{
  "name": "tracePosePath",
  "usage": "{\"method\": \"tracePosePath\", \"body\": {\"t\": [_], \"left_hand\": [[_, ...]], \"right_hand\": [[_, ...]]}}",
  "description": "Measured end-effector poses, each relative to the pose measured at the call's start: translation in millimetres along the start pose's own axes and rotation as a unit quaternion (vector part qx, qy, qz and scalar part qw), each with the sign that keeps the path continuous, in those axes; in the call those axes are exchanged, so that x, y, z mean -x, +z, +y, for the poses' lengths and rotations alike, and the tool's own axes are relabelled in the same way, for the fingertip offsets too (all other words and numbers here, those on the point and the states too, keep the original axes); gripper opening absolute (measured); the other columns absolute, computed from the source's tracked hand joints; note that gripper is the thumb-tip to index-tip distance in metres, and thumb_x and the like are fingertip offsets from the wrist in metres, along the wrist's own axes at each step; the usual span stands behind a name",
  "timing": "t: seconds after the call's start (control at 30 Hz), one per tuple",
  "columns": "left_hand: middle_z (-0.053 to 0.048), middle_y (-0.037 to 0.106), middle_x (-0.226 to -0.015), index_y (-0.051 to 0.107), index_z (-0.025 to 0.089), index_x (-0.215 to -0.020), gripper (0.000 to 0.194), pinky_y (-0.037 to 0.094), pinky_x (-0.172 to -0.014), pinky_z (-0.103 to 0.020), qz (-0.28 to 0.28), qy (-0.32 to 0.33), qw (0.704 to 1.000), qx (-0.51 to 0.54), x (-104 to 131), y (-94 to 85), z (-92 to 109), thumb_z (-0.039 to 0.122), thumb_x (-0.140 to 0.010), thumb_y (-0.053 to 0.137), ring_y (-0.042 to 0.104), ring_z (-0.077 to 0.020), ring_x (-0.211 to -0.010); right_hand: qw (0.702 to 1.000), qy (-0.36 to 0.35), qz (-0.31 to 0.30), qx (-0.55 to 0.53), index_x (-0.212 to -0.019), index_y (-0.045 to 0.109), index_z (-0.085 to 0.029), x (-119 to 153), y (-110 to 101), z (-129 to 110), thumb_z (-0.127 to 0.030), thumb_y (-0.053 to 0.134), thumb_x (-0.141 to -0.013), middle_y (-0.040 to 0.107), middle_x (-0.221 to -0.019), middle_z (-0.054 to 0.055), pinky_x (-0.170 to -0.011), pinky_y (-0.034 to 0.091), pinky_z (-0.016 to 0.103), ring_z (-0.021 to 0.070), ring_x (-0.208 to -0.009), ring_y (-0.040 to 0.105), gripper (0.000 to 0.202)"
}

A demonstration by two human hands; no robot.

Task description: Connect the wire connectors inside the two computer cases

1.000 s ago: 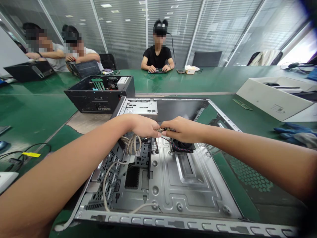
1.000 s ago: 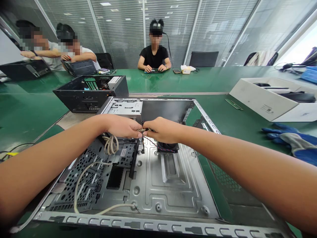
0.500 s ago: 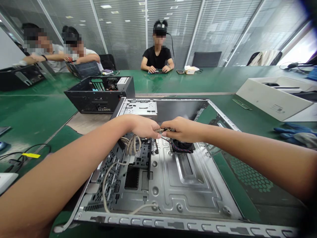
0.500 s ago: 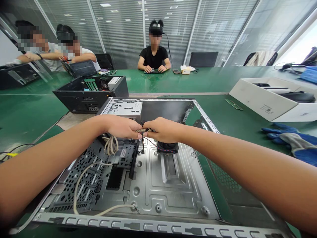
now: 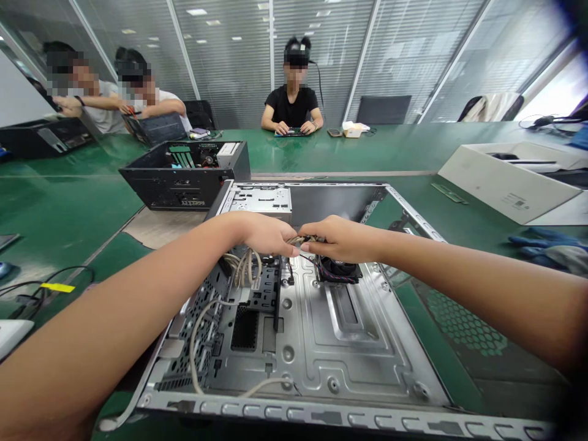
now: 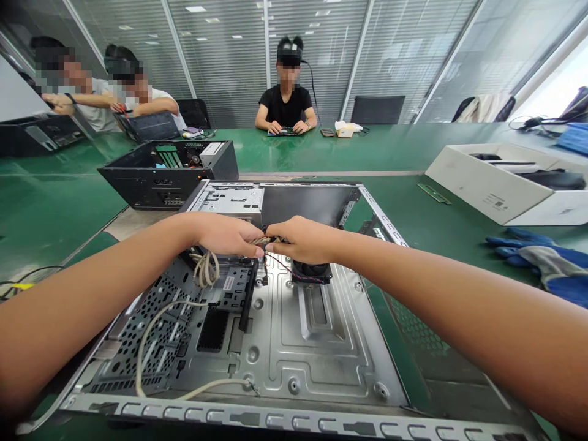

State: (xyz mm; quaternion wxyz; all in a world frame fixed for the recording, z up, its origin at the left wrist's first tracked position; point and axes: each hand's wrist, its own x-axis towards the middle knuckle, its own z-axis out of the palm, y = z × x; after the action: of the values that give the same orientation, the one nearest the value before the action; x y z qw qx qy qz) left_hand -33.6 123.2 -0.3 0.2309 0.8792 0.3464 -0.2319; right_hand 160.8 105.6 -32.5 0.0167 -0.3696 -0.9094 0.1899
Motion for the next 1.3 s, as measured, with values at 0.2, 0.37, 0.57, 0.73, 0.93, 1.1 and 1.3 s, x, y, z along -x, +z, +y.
{"method": "tracePosePath", "body": {"t": [0.2,0.37,0.57,0.73,0.93,1.1,1.3], "left_hand": [[-0.01,0.067,-0.108,0.061,0.018,-0.121,0.047,0.045,-0.09,-0.037,0.003,0.012,1.0,0.013,0.1,-0.1,-0.1,0.05,-0.093,0.04,0.055,-0.0223,-0.095],[-0.01,0.066,-0.108,0.061,0.017,-0.123,0.05,0.043,-0.092,-0.038,0.003,0.016,1.0,0.008,-0.9,0.2,-1.1,0.05,-0.093,0.04,0.055,-0.0234,-0.095],[-0.01,0.067,-0.108,0.06,0.018,-0.123,0.049,0.043,-0.092,-0.037,0.002,0.015,1.0,0.012,0.1,-0.4,-0.7,0.051,-0.093,0.04,0.055,-0.0228,-0.095],[-0.011,0.065,-0.111,0.062,0.016,-0.119,0.049,0.043,-0.09,-0.038,0.006,0.021,1.0,0.012,0.3,-1.1,-0.7,0.051,-0.092,0.04,0.055,-0.0233,-0.094],[-0.011,0.064,-0.113,0.062,0.015,-0.112,0.049,0.044,-0.088,-0.037,0.006,0.011,1.0,0.011,1.4,-0.8,0.8,0.053,-0.091,0.039,0.055,-0.0236,-0.095],[-0.01,0.064,-0.111,0.062,0.016,-0.113,0.052,0.045,-0.089,-0.039,0.007,0.005,1.0,0.004,2.2,-1.3,1.5,0.054,-0.09,0.037,0.055,-0.0243,-0.095],[-0.011,0.064,-0.114,0.061,0.016,-0.113,0.053,0.044,-0.086,-0.036,0.006,-0.003,1.0,0.005,1.7,-1.0,0.6,0.057,-0.09,0.037,0.054,-0.0241,-0.098]], "right_hand": [[1.0,-0.007,0.004,0.005,-0.103,0.065,-0.017,-0.2,-0.5,0.1,-0.035,0.044,-0.094,0.057,-0.065,0.0,-0.06,0.032,0.028,0.0141,-0.057,0.043,0.029],[1.0,-0.016,0.01,0.006,-0.101,0.064,-0.017,-0.9,-0.2,1.0,-0.036,0.044,-0.094,0.058,-0.067,0.001,-0.06,0.032,0.028,0.0141,-0.058,0.044,0.029],[1.0,-0.016,0.008,0.004,-0.101,0.063,-0.017,-1.4,1.0,3.2,-0.038,0.044,-0.094,0.057,-0.067,0.001,-0.059,0.031,0.028,0.0141,-0.058,0.045,0.029],[1.0,-0.015,0.008,0.005,-0.1,0.063,-0.017,-1.4,0.9,3.0,-0.037,0.044,-0.093,0.06,-0.07,0.002,-0.061,0.032,0.028,0.0149,-0.06,0.047,0.029],[1.0,-0.006,0.007,0.004,-0.101,0.063,-0.017,-0.6,-0.9,1.2,-0.037,0.043,-0.093,0.061,-0.072,0.003,-0.062,0.033,0.029,0.0156,-0.061,0.048,0.029],[1.0,-0.008,0.009,-0.004,-0.099,0.063,-0.018,-0.5,-1.1,1.6,-0.037,0.044,-0.093,0.062,-0.073,0.003,-0.061,0.033,0.028,0.0154,-0.062,0.049,0.028],[1.0,-0.005,0.01,-0.007,-0.098,0.062,-0.017,-1.2,-0.3,2.4,-0.037,0.045,-0.093,0.061,-0.072,0.002,-0.06,0.032,0.028,0.0153,-0.062,0.049,0.027]]}}
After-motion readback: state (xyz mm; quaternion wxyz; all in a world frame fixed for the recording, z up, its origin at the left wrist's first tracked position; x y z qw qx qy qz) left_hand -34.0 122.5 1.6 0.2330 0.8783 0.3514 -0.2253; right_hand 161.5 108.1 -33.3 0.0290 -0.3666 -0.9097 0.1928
